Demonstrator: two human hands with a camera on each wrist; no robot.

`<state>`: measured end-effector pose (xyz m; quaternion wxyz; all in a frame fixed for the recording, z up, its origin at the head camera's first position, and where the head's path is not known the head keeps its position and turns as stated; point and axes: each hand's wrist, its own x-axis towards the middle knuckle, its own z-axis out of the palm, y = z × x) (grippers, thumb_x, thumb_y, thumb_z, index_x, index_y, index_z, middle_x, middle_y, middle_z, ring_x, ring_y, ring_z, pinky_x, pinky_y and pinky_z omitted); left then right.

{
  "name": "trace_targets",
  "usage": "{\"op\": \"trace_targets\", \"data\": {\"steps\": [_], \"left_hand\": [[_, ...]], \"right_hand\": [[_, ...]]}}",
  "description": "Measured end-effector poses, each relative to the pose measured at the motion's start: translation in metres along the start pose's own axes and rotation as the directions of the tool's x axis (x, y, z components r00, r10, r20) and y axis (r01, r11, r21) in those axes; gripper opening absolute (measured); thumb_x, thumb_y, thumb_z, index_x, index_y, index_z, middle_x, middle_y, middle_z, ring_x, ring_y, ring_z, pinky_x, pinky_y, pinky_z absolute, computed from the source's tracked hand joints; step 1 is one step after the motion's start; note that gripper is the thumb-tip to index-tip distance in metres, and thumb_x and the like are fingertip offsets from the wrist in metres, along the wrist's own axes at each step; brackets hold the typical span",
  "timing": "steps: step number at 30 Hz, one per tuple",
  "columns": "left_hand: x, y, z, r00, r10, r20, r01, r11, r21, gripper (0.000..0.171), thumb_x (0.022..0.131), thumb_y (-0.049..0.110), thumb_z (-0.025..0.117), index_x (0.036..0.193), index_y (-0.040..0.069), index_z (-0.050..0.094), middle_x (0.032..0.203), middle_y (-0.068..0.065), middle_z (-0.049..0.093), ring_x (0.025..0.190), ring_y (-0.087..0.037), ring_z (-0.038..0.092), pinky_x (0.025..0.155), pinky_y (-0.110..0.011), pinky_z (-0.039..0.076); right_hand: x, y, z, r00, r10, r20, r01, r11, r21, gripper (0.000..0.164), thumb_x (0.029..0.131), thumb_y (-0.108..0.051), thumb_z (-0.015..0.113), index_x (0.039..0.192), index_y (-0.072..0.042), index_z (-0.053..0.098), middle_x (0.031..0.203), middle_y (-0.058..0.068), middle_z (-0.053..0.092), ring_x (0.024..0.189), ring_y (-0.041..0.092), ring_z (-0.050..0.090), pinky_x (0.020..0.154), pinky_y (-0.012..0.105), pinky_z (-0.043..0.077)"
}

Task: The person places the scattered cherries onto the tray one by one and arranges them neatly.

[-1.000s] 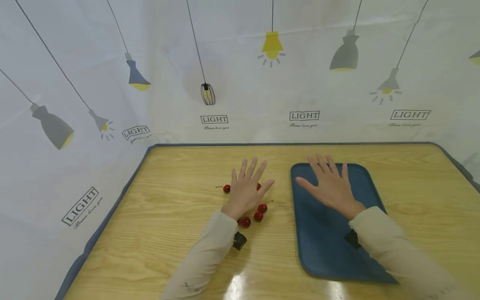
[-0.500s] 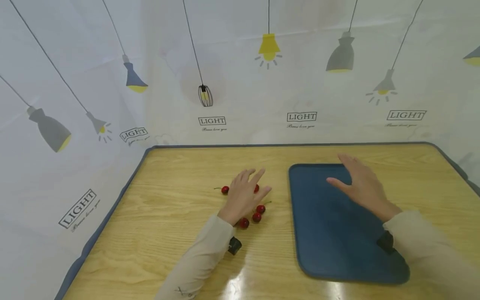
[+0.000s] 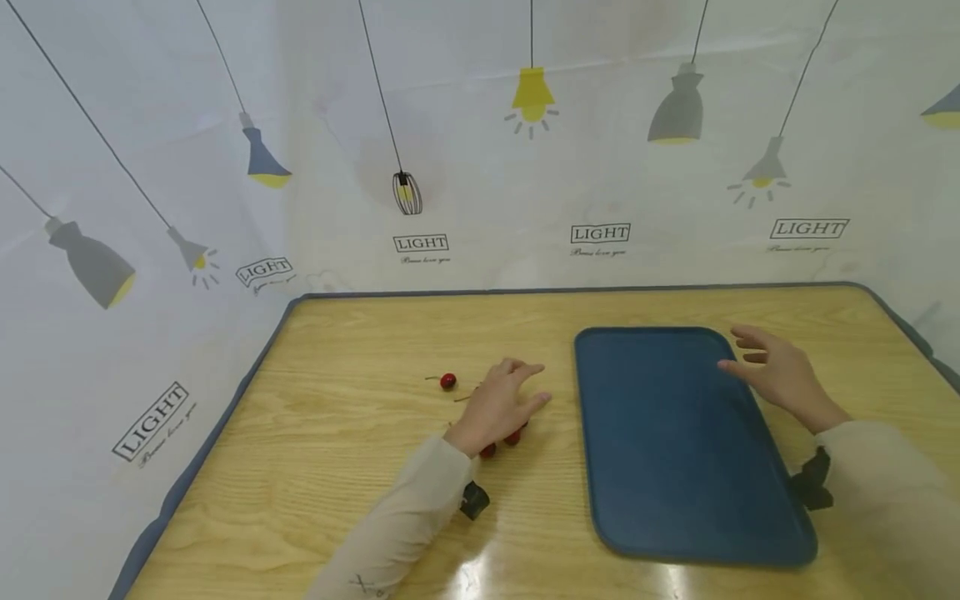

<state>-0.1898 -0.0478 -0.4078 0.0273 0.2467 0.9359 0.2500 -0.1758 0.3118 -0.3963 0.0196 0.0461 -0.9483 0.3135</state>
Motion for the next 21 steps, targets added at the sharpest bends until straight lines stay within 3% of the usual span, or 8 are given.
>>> {"op": "trace_targets", "data": {"steps": [12,21], "left_hand": [[-0.001,0.000,0.005,0.996,-0.005,0.093,0.016,0.994,-0.111,0.048,0.087,0.038,0.054,0.127,0.012,0.048,0.126,-0.005,0.047,0.114,-0.021,0.044,0.090,-0.037,0.039],[-0.002,0.000,0.007,0.991,0.003,0.136,0.017,0.989,-0.145,0.044,0.087,0.031,0.056,0.125,0.009,0.050,0.120,-0.007,0.052,0.105,-0.020,0.051,0.083,-0.033,0.043]], "right_hand": [[0.004,0.032,-0.003,0.973,0.043,0.227,-0.050,0.998,0.025,0.064,0.089,-0.029,0.053,0.128,0.016,0.030,0.122,0.040,0.034,0.103,0.052,0.042,0.076,0.049,0.044],[0.000,0.048,0.001,0.967,0.080,0.243,-0.099,0.993,0.066,0.062,0.090,-0.029,0.051,0.126,0.017,0.030,0.116,0.037,0.044,0.102,0.049,0.045,0.076,0.048,0.044]]}}
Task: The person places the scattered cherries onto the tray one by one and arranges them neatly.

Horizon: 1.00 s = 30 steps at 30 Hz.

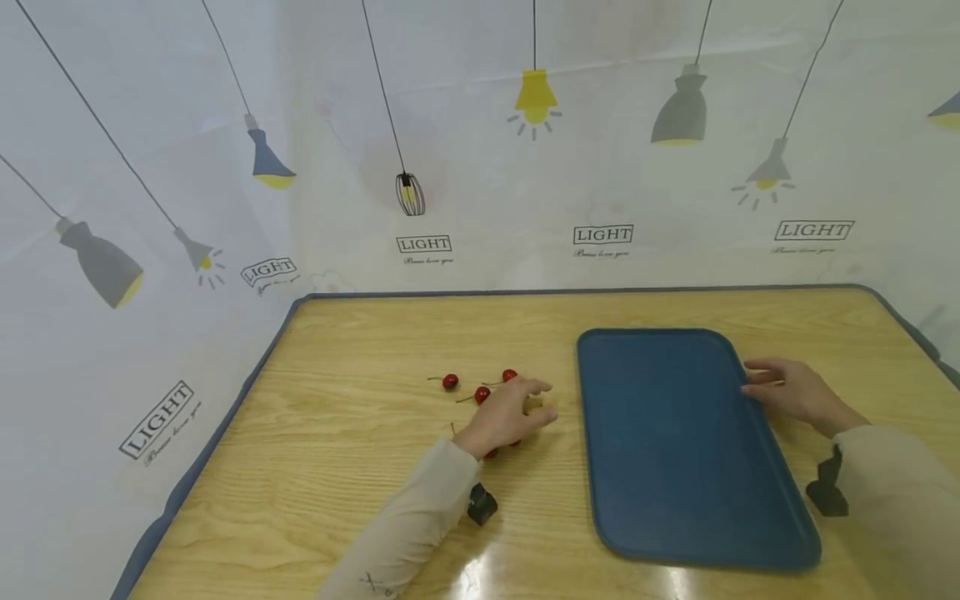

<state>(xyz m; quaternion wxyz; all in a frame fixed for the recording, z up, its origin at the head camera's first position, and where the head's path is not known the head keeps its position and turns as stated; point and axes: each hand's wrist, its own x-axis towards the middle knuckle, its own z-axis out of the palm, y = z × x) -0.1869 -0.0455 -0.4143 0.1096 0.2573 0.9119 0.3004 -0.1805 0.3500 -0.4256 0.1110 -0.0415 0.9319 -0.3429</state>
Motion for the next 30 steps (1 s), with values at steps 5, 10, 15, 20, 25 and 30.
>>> {"op": "trace_targets", "data": {"steps": [5,10,15,20,25,30], "left_hand": [[0.001,-0.003,0.003,1.000,-0.017,0.015,0.017,1.000,-0.002,0.042,0.085,0.028,0.059,0.122,0.008,0.053,0.114,-0.008,0.056,0.101,-0.020,0.053,0.081,-0.032,0.044],[0.005,-0.008,0.005,0.999,-0.030,0.014,0.030,0.999,-0.037,0.039,0.084,0.023,0.062,0.118,0.006,0.055,0.110,-0.008,0.058,0.095,-0.019,0.055,0.077,-0.029,0.045],[0.009,-0.015,0.008,0.999,-0.035,-0.001,0.035,0.996,-0.088,0.033,0.084,0.019,0.061,0.114,0.003,0.058,0.103,-0.008,0.061,0.086,-0.018,0.058,0.071,-0.025,0.046],[0.013,-0.019,0.009,0.997,-0.072,-0.003,0.070,0.986,-0.148,0.028,0.085,0.015,0.060,0.109,0.001,0.060,0.096,-0.007,0.062,0.083,-0.017,0.058,0.069,-0.025,0.046],[0.017,-0.021,0.008,0.991,-0.131,-0.001,0.129,0.972,-0.194,0.022,0.084,0.013,0.061,0.103,0.002,0.063,0.088,-0.004,0.062,0.078,-0.013,0.057,0.066,-0.022,0.045],[0.020,-0.022,0.009,0.988,-0.155,0.005,0.153,0.967,-0.204,0.016,0.083,0.010,0.062,0.096,0.003,0.066,0.083,-0.002,0.062,0.073,-0.010,0.055,0.063,-0.020,0.045]], "right_hand": [[0.002,0.005,0.002,1.000,0.028,0.005,-0.028,0.999,0.024,0.061,0.089,-0.028,0.053,0.125,0.017,0.034,0.113,0.035,0.047,0.099,0.045,0.048,0.075,0.043,0.046],[0.004,0.008,0.003,0.999,0.045,0.020,-0.046,0.997,0.070,0.059,0.088,-0.025,0.055,0.125,0.016,0.034,0.110,0.034,0.049,0.094,0.038,0.054,0.071,0.037,0.049],[0.004,0.009,0.003,0.997,0.062,0.037,-0.066,0.989,0.133,0.061,0.088,-0.024,0.055,0.127,0.016,0.032,0.114,0.037,0.044,0.095,0.036,0.055,0.070,0.033,0.050],[0.005,0.010,0.002,0.997,0.053,0.057,-0.061,0.985,0.158,0.061,0.088,-0.024,0.055,0.127,0.017,0.030,0.115,0.037,0.043,0.096,0.035,0.054,0.071,0.032,0.050],[0.005,0.010,0.001,0.997,0.044,0.067,-0.055,0.985,0.163,0.060,0.089,-0.021,0.054,0.127,0.017,0.029,0.112,0.034,0.045,0.096,0.034,0.053,0.073,0.032,0.049],[0.005,0.010,0.001,0.996,0.048,0.079,-0.062,0.982,0.181,0.061,0.089,-0.022,0.054,0.128,0.017,0.028,0.112,0.033,0.045,0.095,0.031,0.054,0.073,0.032,0.049]]}}
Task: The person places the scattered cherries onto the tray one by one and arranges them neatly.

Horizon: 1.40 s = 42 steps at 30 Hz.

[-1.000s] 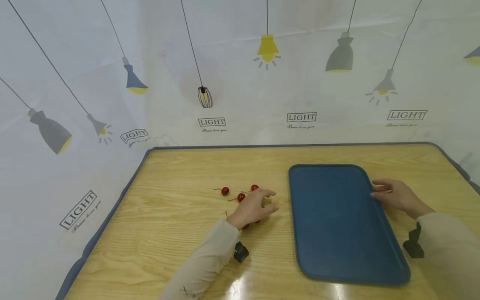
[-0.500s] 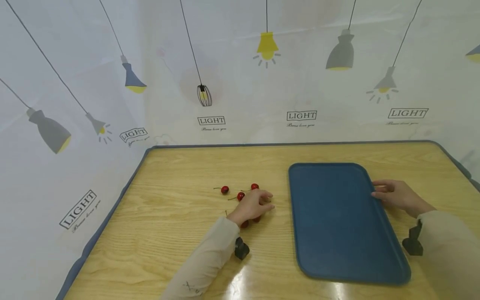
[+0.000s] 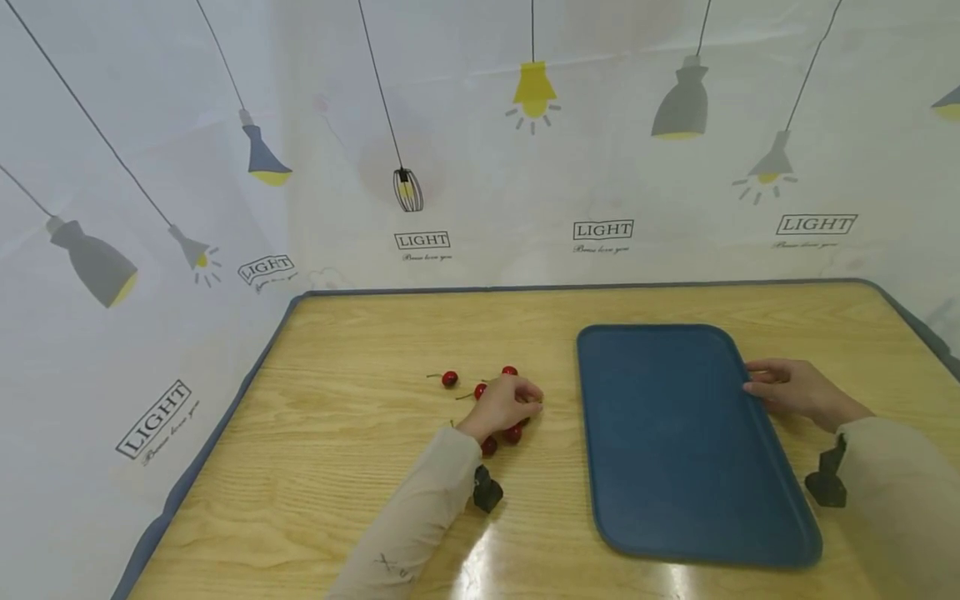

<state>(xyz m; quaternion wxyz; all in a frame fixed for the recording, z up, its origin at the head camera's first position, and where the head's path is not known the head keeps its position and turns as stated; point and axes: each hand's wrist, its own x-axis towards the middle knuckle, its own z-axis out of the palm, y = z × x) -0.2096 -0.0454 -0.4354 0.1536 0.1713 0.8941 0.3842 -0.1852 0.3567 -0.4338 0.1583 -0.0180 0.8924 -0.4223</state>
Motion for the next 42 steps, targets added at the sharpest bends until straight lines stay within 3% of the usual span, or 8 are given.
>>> {"op": "trace_targets", "data": {"steps": [18,24,28,33,42], "left_hand": [[0.002,0.003,0.003,1.000,-0.001,-0.016,0.002,1.000,0.031,0.007,0.080,0.003,0.062,0.085,0.004,0.066,0.073,-0.001,0.058,0.064,-0.008,0.049,0.057,-0.019,0.041],[0.001,0.003,0.003,1.000,-0.009,-0.012,0.010,0.999,0.038,0.010,0.082,0.003,0.059,0.088,0.005,0.067,0.075,0.001,0.058,0.066,-0.008,0.049,0.058,-0.019,0.041],[-0.001,0.004,0.003,1.000,-0.004,-0.012,0.004,0.999,0.034,0.012,0.084,0.004,0.057,0.091,0.006,0.067,0.081,-0.001,0.060,0.071,-0.009,0.052,0.062,-0.020,0.042],[-0.003,0.007,0.004,0.999,0.031,-0.021,-0.031,1.000,0.003,0.015,0.086,0.007,0.055,0.096,0.005,0.067,0.087,-0.003,0.062,0.075,-0.011,0.055,0.065,-0.021,0.044],[-0.002,0.023,0.004,0.994,0.095,-0.058,-0.102,0.985,-0.137,0.017,0.086,0.008,0.056,0.100,0.006,0.064,0.084,0.000,0.061,0.072,-0.009,0.055,0.064,-0.023,0.045]], "right_hand": [[0.002,0.004,-0.002,0.998,0.051,0.032,-0.052,0.998,0.047,0.064,0.089,-0.023,0.054,0.128,0.019,0.025,0.115,0.034,0.042,0.096,0.026,0.056,0.075,0.031,0.049],[0.002,0.003,-0.001,0.998,0.045,0.036,-0.047,0.998,0.038,0.061,0.090,-0.020,0.052,0.128,0.019,0.025,0.116,0.035,0.041,0.097,0.029,0.055,0.074,0.031,0.049],[0.003,0.003,-0.001,0.999,0.041,0.033,-0.042,0.998,0.046,0.061,0.090,-0.021,0.053,0.128,0.019,0.026,0.113,0.032,0.044,0.094,0.024,0.055,0.074,0.031,0.049],[0.002,0.003,-0.001,0.999,0.039,0.034,-0.040,0.998,0.055,0.062,0.090,-0.022,0.053,0.128,0.019,0.026,0.112,0.030,0.045,0.092,0.021,0.056,0.073,0.031,0.049],[0.002,0.004,-0.001,0.998,0.045,0.037,-0.047,0.997,0.055,0.062,0.090,-0.022,0.053,0.129,0.018,0.026,0.115,0.031,0.044,0.094,0.021,0.055,0.074,0.031,0.049]]}}
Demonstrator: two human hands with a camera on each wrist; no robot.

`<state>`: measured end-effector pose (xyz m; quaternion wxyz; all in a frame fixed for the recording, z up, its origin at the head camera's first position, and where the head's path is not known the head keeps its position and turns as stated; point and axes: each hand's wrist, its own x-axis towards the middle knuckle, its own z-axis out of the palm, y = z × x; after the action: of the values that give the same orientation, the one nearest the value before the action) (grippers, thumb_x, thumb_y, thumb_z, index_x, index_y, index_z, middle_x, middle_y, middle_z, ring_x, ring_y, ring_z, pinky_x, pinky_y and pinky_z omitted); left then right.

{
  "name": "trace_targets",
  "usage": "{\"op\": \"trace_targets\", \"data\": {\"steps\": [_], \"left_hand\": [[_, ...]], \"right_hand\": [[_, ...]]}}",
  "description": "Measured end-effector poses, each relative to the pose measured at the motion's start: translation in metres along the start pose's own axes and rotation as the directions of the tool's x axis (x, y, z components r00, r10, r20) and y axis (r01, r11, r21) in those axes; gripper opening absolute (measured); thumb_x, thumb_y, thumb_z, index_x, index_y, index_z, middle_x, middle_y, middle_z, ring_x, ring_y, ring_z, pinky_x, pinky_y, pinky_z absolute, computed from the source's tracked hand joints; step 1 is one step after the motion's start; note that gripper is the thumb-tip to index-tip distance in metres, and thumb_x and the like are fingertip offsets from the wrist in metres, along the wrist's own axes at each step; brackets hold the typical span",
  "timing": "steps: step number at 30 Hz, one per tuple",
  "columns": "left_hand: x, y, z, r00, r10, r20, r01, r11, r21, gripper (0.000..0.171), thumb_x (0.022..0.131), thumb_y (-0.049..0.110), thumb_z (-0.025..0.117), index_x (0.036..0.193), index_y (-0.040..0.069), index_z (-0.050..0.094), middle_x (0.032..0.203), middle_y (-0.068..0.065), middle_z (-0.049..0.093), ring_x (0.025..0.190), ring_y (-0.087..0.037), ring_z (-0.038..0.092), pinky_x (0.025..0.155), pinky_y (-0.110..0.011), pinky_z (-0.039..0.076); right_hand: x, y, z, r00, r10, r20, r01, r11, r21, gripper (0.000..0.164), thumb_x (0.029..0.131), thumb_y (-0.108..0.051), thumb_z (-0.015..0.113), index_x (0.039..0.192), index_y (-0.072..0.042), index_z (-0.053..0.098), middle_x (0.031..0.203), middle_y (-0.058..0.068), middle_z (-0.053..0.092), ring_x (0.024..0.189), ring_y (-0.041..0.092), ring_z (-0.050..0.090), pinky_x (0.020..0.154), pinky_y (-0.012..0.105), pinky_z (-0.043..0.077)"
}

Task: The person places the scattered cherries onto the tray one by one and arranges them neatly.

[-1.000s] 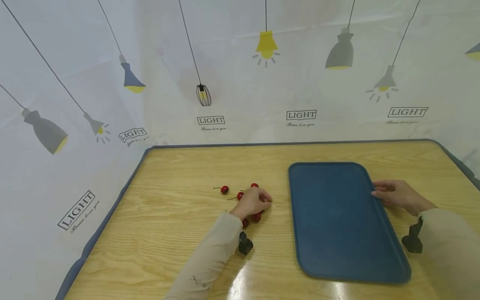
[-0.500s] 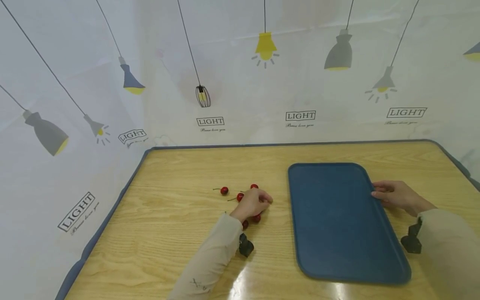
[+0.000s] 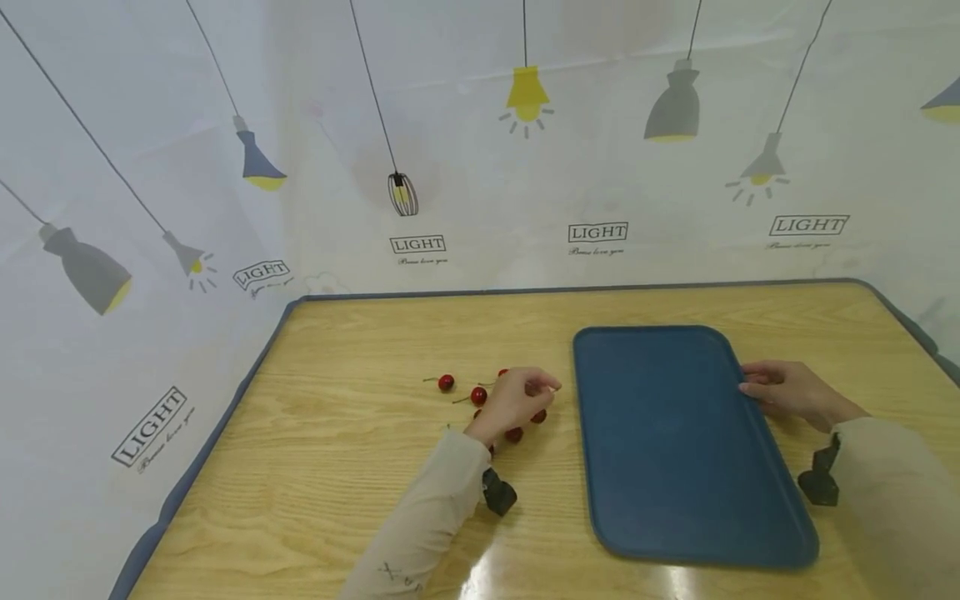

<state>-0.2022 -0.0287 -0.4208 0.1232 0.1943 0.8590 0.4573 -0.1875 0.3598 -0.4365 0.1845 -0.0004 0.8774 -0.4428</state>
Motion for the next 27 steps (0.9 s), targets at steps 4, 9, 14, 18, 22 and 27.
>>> {"op": "trace_targets", "data": {"steps": [4,9,14,18,22,27], "left_hand": [[0.004,0.011,0.003,0.999,0.049,0.016,-0.048,0.998,-0.032,0.016,0.086,0.009,0.056,0.100,0.005,0.064,0.088,-0.001,0.061,0.077,-0.010,0.056,0.067,-0.022,0.045],[0.011,0.017,0.009,0.994,0.104,0.042,-0.101,0.993,-0.058,0.017,0.085,0.006,0.056,0.101,0.004,0.063,0.092,-0.003,0.062,0.080,-0.011,0.056,0.068,-0.021,0.045],[0.019,0.020,0.020,0.988,0.136,0.075,-0.129,0.987,-0.091,0.017,0.085,0.006,0.058,0.100,0.003,0.064,0.089,-0.002,0.062,0.078,-0.009,0.056,0.067,-0.019,0.045],[0.025,0.027,0.029,0.988,0.119,0.101,-0.099,0.979,-0.180,0.018,0.084,0.008,0.060,0.101,0.003,0.063,0.088,-0.001,0.062,0.076,-0.006,0.055,0.066,-0.019,0.046],[0.031,0.033,0.040,0.991,0.045,0.128,0.001,0.939,-0.343,0.023,0.084,0.010,0.060,0.106,0.003,0.062,0.093,-0.001,0.063,0.079,-0.006,0.057,0.068,-0.021,0.046],[0.038,0.041,0.056,0.990,-0.074,0.123,0.122,0.889,-0.442,0.023,0.084,0.011,0.061,0.106,0.004,0.063,0.097,-0.001,0.063,0.082,-0.007,0.058,0.072,-0.022,0.046]], "right_hand": [[0.000,-0.001,0.000,1.000,0.007,-0.003,-0.007,1.000,0.005,0.063,0.090,-0.023,0.052,0.129,0.018,0.025,0.117,0.032,0.042,0.095,0.021,0.055,0.075,0.030,0.049],[-0.001,-0.001,0.000,1.000,0.000,-0.001,0.000,1.000,0.013,0.062,0.090,-0.023,0.052,0.129,0.018,0.025,0.117,0.033,0.042,0.096,0.023,0.055,0.075,0.030,0.049],[-0.001,0.000,-0.002,1.000,0.008,0.003,-0.008,1.000,0.010,0.063,0.090,-0.023,0.052,0.129,0.018,0.025,0.116,0.032,0.042,0.096,0.024,0.054,0.074,0.030,0.049],[-0.001,0.001,-0.002,1.000,0.009,0.000,-0.009,1.000,0.009,0.061,0.091,-0.022,0.051,0.129,0.018,0.025,0.116,0.032,0.042,0.097,0.025,0.054,0.075,0.031,0.049],[0.000,0.001,-0.001,1.000,0.018,-0.005,-0.018,1.000,0.014,0.062,0.091,-0.023,0.052,0.129,0.018,0.025,0.116,0.033,0.041,0.097,0.027,0.054,0.075,0.032,0.049],[-0.001,-0.001,0.000,1.000,0.028,-0.011,-0.028,0.999,0.021,0.064,0.090,-0.024,0.052,0.129,0.018,0.024,0.118,0.035,0.040,0.099,0.030,0.053,0.076,0.033,0.048]]}}
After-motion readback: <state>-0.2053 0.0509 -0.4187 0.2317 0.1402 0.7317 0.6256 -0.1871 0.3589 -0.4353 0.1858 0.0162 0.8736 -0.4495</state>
